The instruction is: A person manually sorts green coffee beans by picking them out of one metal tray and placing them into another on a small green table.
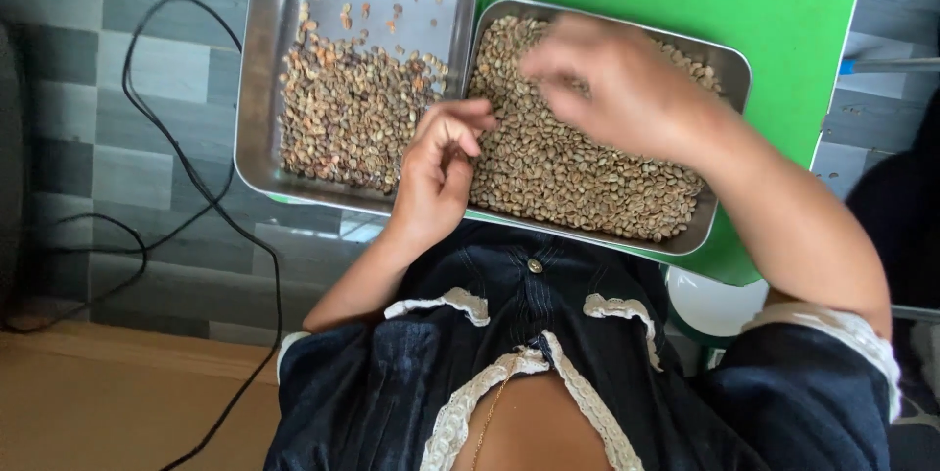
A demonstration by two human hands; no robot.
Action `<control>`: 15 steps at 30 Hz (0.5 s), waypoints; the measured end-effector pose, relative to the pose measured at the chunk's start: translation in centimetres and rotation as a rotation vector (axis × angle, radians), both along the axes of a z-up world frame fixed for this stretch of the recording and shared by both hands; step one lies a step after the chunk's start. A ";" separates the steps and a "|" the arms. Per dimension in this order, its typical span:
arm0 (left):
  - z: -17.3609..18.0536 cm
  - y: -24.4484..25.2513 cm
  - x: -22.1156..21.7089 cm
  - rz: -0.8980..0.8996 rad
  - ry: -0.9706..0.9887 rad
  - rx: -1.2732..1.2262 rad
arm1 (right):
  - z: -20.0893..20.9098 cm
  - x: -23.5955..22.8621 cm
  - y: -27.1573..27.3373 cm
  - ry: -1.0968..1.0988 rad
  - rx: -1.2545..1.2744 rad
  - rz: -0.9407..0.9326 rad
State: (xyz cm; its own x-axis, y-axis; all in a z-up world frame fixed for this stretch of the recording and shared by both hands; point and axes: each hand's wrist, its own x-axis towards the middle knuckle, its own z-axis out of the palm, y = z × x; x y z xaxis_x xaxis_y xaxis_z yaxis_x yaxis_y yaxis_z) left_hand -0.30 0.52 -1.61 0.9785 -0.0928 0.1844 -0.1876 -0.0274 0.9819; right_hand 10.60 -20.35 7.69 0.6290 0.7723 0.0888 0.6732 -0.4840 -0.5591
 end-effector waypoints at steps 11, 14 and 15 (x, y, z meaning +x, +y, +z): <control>-0.2 -0.1 0.4 -0.013 -0.083 0.014 | -5.4 -3.2 -11.2 0.124 -0.287 -0.119; -0.4 -0.1 0.3 -0.007 -0.079 0.009 | -5.1 -3.5 -11.7 0.066 -0.193 -0.212; -0.3 -0.1 0.4 -0.005 -0.078 0.006 | -5.0 -3.5 -11.7 0.014 -0.174 -0.229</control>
State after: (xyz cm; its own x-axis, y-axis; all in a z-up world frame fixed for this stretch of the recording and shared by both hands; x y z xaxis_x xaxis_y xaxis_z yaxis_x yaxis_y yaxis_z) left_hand 0.05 0.46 -1.93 0.9607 -0.0992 0.2591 -0.2634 -0.0325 0.9641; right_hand 7.13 -32.00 2.65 0.7892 0.6127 -0.0425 0.5279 -0.7121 -0.4629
